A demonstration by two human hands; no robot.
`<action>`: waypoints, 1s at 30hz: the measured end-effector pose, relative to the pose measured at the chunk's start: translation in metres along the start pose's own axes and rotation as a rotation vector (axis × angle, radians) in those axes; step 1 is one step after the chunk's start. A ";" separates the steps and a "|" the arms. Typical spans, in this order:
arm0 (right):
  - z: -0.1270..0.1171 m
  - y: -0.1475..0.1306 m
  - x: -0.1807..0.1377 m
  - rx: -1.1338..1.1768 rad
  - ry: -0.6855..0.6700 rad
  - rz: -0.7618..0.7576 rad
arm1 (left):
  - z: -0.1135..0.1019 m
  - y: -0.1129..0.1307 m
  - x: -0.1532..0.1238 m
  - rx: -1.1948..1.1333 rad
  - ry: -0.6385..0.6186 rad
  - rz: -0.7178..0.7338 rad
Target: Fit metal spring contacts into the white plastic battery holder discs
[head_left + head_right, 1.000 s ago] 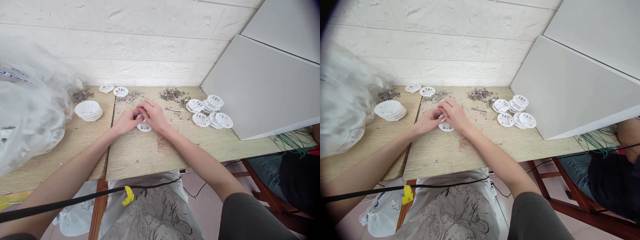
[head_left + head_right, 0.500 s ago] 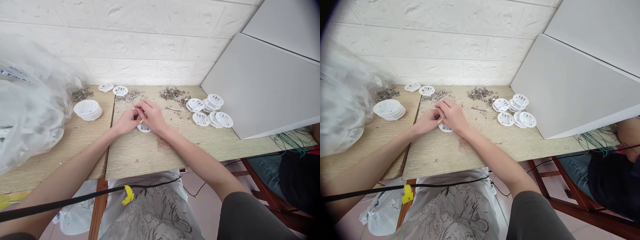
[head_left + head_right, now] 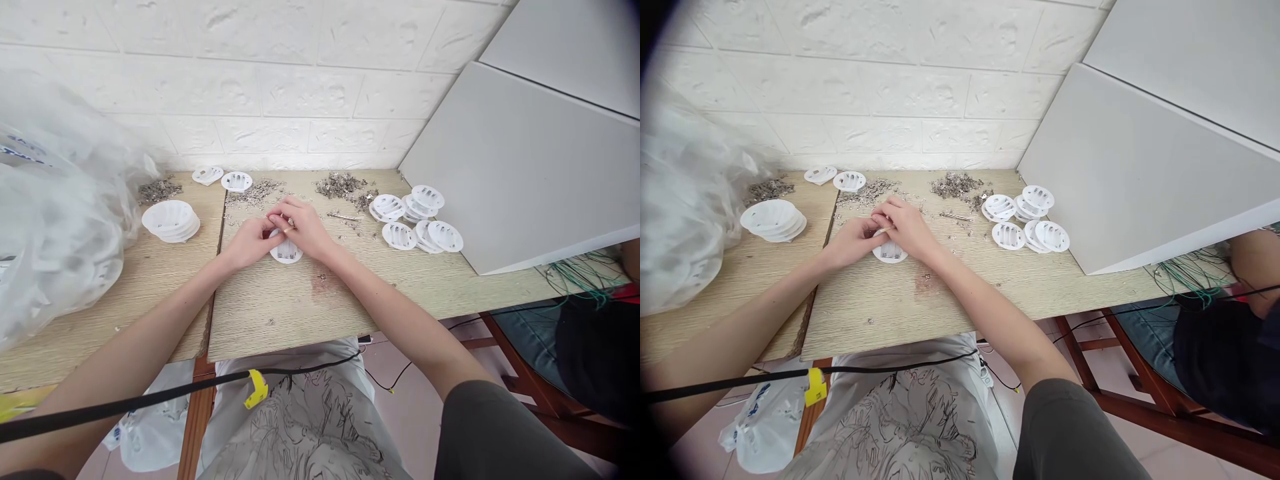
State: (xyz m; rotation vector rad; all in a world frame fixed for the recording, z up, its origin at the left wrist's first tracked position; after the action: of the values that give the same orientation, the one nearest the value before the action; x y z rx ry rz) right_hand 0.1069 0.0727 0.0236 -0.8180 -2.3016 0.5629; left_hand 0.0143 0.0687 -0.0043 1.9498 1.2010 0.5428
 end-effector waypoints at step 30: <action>-0.005 0.008 0.000 -0.030 -0.062 -0.046 | -0.001 -0.005 0.000 -0.077 -0.009 -0.002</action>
State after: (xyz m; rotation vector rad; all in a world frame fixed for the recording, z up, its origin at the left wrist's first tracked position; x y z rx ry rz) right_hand 0.1135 0.0795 0.0222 -0.7701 -2.3845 0.5413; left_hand 0.0110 0.0704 -0.0078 1.8840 1.1598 0.5701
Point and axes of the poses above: each hand's wrist, its own x-axis towards the middle knuckle, its own z-axis out of the palm, y = z × x, the point moved 8 cm from there along x, towards the middle knuckle, and after that the axes turned 11 degrees about -y, right-handed, at the moved point
